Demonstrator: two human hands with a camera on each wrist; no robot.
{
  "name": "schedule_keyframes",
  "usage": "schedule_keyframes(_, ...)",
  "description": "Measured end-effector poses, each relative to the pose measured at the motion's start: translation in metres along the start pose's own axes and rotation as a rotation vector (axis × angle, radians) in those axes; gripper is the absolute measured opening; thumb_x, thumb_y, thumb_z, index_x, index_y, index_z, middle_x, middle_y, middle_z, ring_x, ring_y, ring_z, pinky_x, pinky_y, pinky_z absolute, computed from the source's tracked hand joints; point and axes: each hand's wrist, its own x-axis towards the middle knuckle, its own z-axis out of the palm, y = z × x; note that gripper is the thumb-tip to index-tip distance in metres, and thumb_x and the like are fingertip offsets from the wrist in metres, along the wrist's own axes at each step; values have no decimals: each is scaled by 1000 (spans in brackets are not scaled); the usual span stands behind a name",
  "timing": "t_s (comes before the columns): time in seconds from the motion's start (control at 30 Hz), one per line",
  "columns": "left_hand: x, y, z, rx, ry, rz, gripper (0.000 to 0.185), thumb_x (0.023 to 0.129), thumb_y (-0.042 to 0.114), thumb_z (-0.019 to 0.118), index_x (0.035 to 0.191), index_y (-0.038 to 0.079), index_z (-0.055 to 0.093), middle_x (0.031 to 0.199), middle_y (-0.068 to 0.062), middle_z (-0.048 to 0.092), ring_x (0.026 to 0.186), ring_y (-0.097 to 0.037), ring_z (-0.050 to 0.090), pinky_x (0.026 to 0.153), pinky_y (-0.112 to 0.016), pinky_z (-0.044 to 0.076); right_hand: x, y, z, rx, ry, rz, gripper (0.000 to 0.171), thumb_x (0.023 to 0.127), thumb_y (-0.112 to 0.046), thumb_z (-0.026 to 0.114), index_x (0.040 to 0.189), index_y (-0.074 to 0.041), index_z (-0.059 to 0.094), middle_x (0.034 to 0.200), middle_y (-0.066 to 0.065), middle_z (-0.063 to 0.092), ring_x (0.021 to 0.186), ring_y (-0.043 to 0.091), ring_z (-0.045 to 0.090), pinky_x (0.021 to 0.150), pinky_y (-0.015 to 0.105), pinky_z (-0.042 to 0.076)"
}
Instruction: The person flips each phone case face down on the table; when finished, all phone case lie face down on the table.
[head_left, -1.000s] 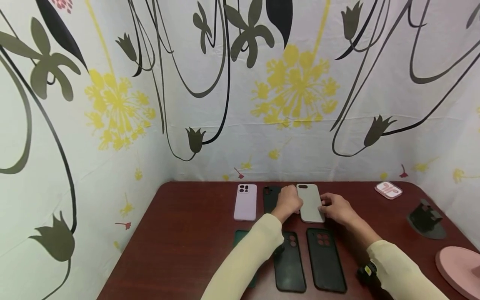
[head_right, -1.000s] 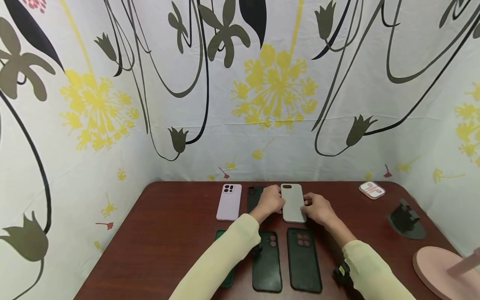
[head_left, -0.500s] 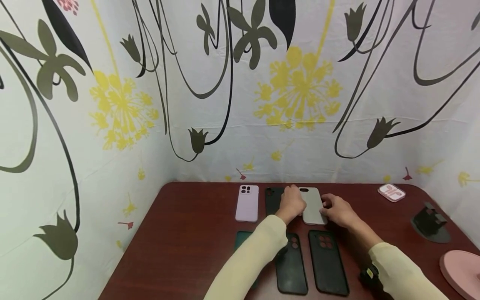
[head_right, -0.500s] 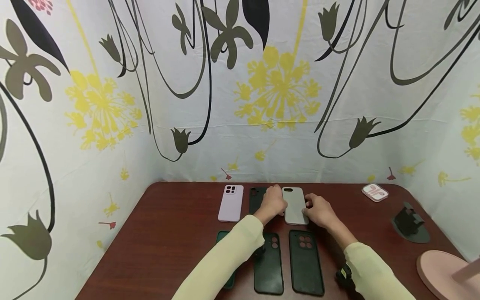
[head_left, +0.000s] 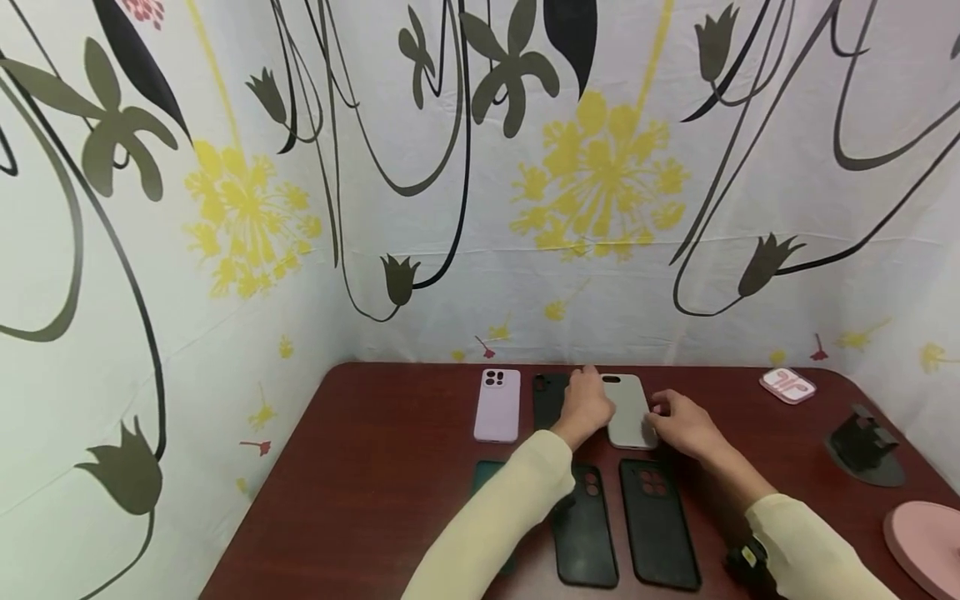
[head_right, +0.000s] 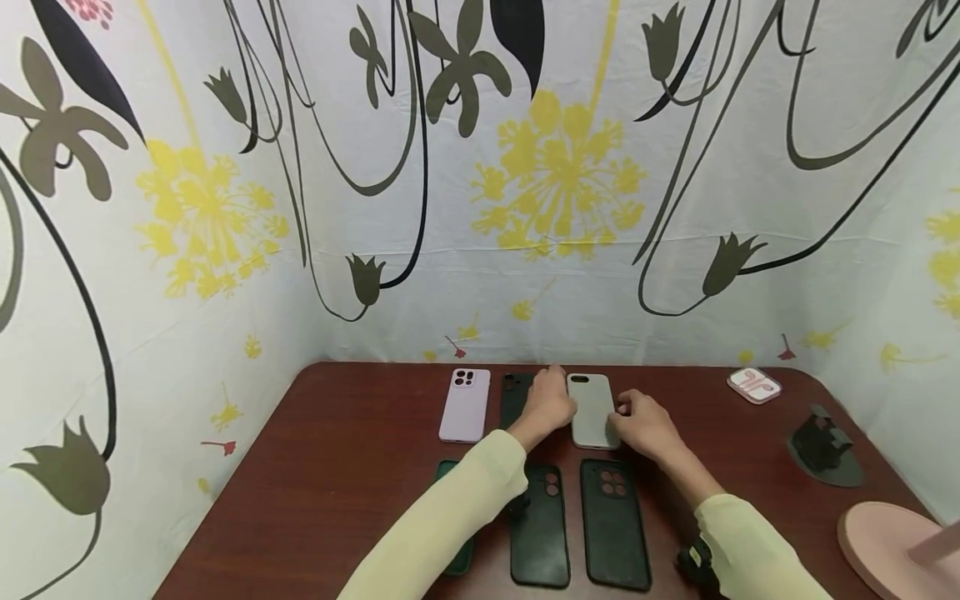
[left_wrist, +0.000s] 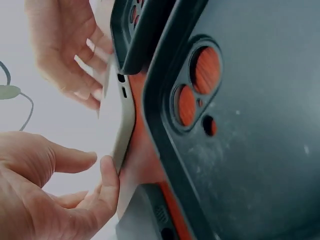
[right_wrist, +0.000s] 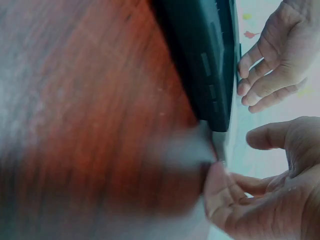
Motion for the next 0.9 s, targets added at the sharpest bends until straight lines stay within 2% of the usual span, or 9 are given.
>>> schedule_keyframes(0.1, -4, -1, -4, -5, -16, 29, 43, 97, 8, 69, 138, 7, 57, 128, -13, 62, 88, -22, 55, 70, -32, 46, -8, -2, -5, -55, -12, -9, 59, 107, -27, 55, 148, 14, 44, 136, 38, 57, 120, 51, 61, 90, 58, 55)
schedule_keyframes(0.2, -13, -2, -11, -9, -44, 63, 42, 99, 12, 68, 140, 10, 58, 125, -9, 63, 92, -19, 56, 77, -31, 48, -17, -4, -9, -75, -22, -26, 60, 108, -30, 57, 147, 14, 45, 136, 39, 58, 121, 53, 60, 91, 61, 55)
schedule_keyframes(0.3, -25, -3, -18, -38, -79, 102, 44, 100, 20, 71, 142, 12, 58, 123, -4, 66, 98, -17, 62, 83, -29, 53, -27, -6, -10, -75, -18, -38, 59, 108, -32, 59, 145, 12, 48, 133, 36, 61, 118, 50, 62, 89, 59, 55)
schedule_keyframes(0.43, -44, -7, -23, -75, -130, 150, 53, 97, 24, 78, 144, 13, 58, 124, -1, 70, 108, -14, 67, 88, -28, 57, -42, -5, -6, -52, -9, -45, 57, 108, -34, 60, 144, 9, 51, 130, 30, 64, 114, 43, 65, 85, 54, 57)
schedule_keyframes(0.67, -80, -16, -27, -132, -276, 190, 64, 94, 27, 83, 149, 14, 54, 135, -4, 67, 104, -8, 69, 84, -25, 58, -61, -2, 4, -15, -28, -4, 55, 107, -30, 62, 144, 9, 50, 127, 26, 65, 110, 37, 68, 79, 45, 58)
schedule_keyframes(0.77, -95, -16, -27, -172, -323, 165, 62, 96, 28, 80, 150, 16, 53, 137, -4, 65, 109, -10, 66, 85, -28, 58, -69, -2, 7, 9, -49, 31, 59, 107, -32, 63, 146, 9, 49, 127, 26, 64, 106, 32, 69, 75, 40, 58)
schedule_keyframes(0.9, -111, -14, -25, -272, -377, 75, 61, 99, 29, 76, 153, 19, 49, 138, -6, 62, 118, -16, 64, 91, -38, 58, -80, -2, 10, 15, -73, 67, 68, 105, -39, 64, 148, 10, 47, 129, 27, 64, 102, 27, 70, 72, 38, 58)
